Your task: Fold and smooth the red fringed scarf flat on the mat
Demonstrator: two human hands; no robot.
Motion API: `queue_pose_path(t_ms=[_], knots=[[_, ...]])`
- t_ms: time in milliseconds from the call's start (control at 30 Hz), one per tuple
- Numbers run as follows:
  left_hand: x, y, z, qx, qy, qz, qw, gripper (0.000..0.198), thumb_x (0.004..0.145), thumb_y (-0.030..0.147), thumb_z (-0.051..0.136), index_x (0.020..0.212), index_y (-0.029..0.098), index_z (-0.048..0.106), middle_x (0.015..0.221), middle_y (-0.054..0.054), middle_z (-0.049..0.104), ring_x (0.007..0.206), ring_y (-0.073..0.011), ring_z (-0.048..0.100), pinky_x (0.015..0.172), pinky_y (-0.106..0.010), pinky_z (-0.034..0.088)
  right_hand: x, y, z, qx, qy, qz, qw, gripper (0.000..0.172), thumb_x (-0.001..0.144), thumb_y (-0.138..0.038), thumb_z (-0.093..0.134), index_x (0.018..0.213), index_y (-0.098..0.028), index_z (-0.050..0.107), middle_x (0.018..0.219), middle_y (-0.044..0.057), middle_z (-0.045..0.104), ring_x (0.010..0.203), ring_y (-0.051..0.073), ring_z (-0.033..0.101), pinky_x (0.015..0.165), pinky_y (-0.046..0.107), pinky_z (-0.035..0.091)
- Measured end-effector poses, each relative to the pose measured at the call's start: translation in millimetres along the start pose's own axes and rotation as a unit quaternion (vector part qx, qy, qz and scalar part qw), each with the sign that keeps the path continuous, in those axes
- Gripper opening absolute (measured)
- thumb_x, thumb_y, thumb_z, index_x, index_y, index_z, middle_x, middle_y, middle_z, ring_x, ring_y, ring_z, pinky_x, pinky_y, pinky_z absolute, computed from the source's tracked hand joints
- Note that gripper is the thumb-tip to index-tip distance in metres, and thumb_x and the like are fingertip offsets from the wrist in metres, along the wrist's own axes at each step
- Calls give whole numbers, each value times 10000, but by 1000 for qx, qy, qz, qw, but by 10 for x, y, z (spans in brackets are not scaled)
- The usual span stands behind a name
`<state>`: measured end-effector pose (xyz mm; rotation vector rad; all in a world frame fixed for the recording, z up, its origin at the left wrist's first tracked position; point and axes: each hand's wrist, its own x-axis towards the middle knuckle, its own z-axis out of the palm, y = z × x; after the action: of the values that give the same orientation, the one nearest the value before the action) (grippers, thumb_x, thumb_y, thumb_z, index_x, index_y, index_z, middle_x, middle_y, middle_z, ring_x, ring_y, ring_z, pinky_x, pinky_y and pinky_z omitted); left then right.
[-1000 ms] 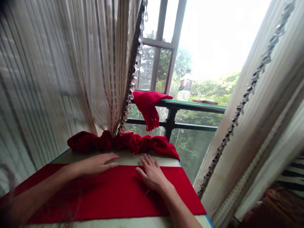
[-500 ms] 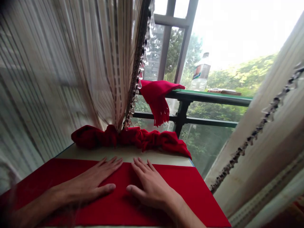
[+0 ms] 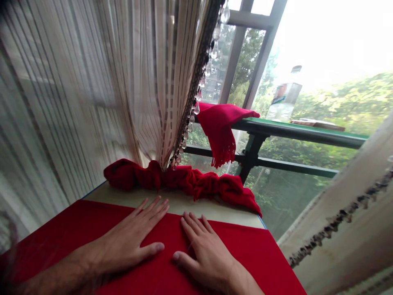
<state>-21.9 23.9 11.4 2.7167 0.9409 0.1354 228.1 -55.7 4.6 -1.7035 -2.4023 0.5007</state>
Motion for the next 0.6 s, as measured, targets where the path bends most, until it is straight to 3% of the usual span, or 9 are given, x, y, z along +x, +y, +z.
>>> queue_pose_path(t_ms=[200,333,467,600], knots=[[18,54,32,-7,-70,-31,997,848,993,668,481,1649,213,195,1701,-62,111,1578,-304,77,1283,-536,66,21,51,10,6,2,-9,1000,889,938,-723,428,1595,-152,250,1686,112,178,1576,299,135,1296,549,111],[37,45,1,-5,-63,-35,997,856,989,671,483,1650,204,206,1699,-69,116,1577,-303,86,1284,-545,65,10,72,21,18,22,-10,1000,867,932,-746,425,1586,-191,300,1682,110,217,1570,306,162,1290,566,127],[70,47,-7,35,-52,-91,994,812,1027,658,387,1645,155,230,1694,-91,136,1578,-295,90,1280,-561,64,34,47,41,3,70,-25,997,818,935,-692,478,1569,-192,350,1668,127,259,1564,323,188,1282,598,95],[93,14,23,58,-50,-111,991,833,1021,690,352,1647,154,226,1694,-93,127,1577,-297,78,1279,-559,60,89,44,134,10,106,-53,993,831,907,-623,571,1590,-242,289,1679,89,227,1567,309,182,1283,576,82]])
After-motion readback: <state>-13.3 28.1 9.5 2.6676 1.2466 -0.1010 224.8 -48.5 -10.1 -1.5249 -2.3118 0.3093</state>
